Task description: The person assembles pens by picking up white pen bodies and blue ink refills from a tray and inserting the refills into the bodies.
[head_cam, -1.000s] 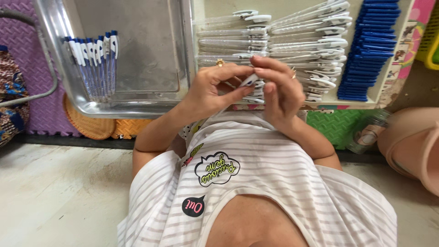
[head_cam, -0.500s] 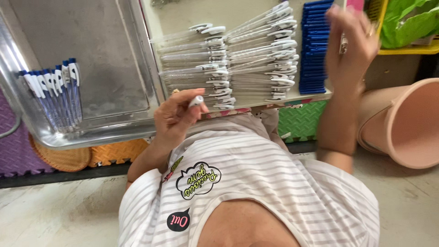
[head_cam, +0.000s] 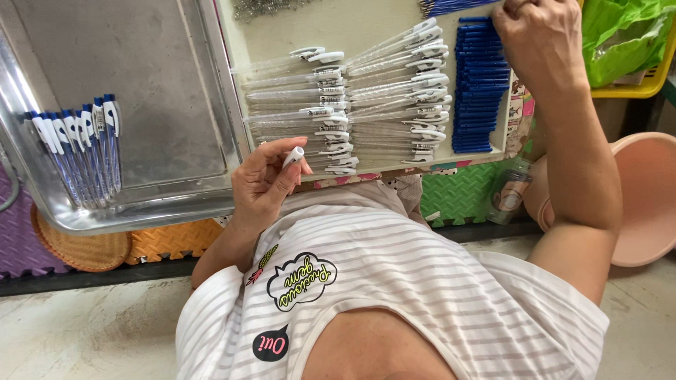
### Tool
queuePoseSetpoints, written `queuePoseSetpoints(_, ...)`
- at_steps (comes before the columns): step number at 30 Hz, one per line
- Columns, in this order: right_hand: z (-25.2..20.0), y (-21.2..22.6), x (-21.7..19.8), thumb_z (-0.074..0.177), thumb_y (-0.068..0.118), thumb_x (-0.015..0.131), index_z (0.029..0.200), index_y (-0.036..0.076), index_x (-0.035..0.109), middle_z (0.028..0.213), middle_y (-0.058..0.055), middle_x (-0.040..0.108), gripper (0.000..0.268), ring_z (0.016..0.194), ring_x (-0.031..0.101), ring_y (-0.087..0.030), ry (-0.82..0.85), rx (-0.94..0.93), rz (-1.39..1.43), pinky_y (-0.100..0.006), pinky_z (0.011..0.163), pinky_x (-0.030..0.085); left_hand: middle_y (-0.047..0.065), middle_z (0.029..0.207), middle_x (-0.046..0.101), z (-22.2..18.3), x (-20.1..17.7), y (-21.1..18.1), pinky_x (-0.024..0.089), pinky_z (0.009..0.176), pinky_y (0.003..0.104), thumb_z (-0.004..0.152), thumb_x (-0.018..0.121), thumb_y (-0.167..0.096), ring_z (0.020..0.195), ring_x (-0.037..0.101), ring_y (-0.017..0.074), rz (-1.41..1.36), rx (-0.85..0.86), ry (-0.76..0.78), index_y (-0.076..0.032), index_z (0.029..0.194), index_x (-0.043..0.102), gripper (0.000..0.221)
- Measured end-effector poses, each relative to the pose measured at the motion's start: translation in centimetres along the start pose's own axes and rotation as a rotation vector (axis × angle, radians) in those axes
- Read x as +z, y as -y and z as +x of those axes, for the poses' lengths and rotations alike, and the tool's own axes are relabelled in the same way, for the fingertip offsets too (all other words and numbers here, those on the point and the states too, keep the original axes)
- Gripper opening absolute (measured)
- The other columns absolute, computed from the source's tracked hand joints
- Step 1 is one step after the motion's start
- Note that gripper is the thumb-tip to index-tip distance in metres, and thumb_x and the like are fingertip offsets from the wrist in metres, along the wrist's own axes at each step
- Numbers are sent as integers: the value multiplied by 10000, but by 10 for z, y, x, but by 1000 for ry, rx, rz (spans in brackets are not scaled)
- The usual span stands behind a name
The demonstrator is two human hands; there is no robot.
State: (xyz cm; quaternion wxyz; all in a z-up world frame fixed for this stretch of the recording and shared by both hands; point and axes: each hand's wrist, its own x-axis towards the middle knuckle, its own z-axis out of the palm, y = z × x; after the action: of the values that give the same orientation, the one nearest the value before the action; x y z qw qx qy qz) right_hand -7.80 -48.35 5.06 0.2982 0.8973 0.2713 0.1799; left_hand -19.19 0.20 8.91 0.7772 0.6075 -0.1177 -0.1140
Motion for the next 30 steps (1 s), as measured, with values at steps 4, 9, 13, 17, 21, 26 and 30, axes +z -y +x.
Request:
queuePoseSetpoints(4,6,-2,-16,1081,192,801,1052,243,653,945,93,643,159,916,657,-121,31,-68,23,-282,964,525,74,975,673,0,0,1,529,686,190,1112,617,-98,871,681,150,-17,-25,-14,-9,1385,608,286)
queuePoseSetpoints(9,10,-2,-6,1086,209,825,1013,226,670,947,74,654,172,917,687,-130,66,-69,45,-292,999,552,63,937,681,3,3,-1,540,687,182,1115,616,-104,865,683,135,-8,-38,-6,-26,1390,610,286)
queuePoseSetpoints(13,4,-8,14,1095,176,748,987,230,614,885,70,659,181,820,712,-171,102,-29,125,-338,817,533,61,942,690,4,4,2,540,695,183,1107,631,-107,868,678,132,-24,-49,-16,-20,1380,622,287)
queuePoseSetpoints(17,11,-12,0,1096,137,740,1029,227,630,996,71,684,158,922,735,-144,84,-81,155,-320,1075,547,51,974,697,6,6,6,558,707,180,1103,637,-112,885,692,130,-19,-45,-6,-23,1377,628,288)
queuePoseSetpoints(21,4,-19,12,1158,189,708,1085,234,713,1002,51,724,86,945,758,-163,116,-76,193,-357,1097,555,64,998,697,5,7,7,562,713,175,1098,641,-89,888,694,129,-21,-41,-6,-14,1376,628,288)
queuePoseSetpoints(26,4,-24,-52,1143,-169,770,1245,-80,725,1147,-202,751,143,1041,669,-338,105,128,1016,-467,939,503,81,963,732,8,9,1,521,692,186,1088,668,-131,829,649,103,-62,-77,-6,-30,1365,646,296)
queuePoseSetpoints(30,17,15,-145,1035,-299,706,1175,-108,683,1158,-252,752,238,1053,737,-340,-104,109,1337,-420,939,619,-8,975,709,21,27,-10,519,618,175,1026,749,-143,712,573,69,-46,-167,-1,-44,1318,699,312)
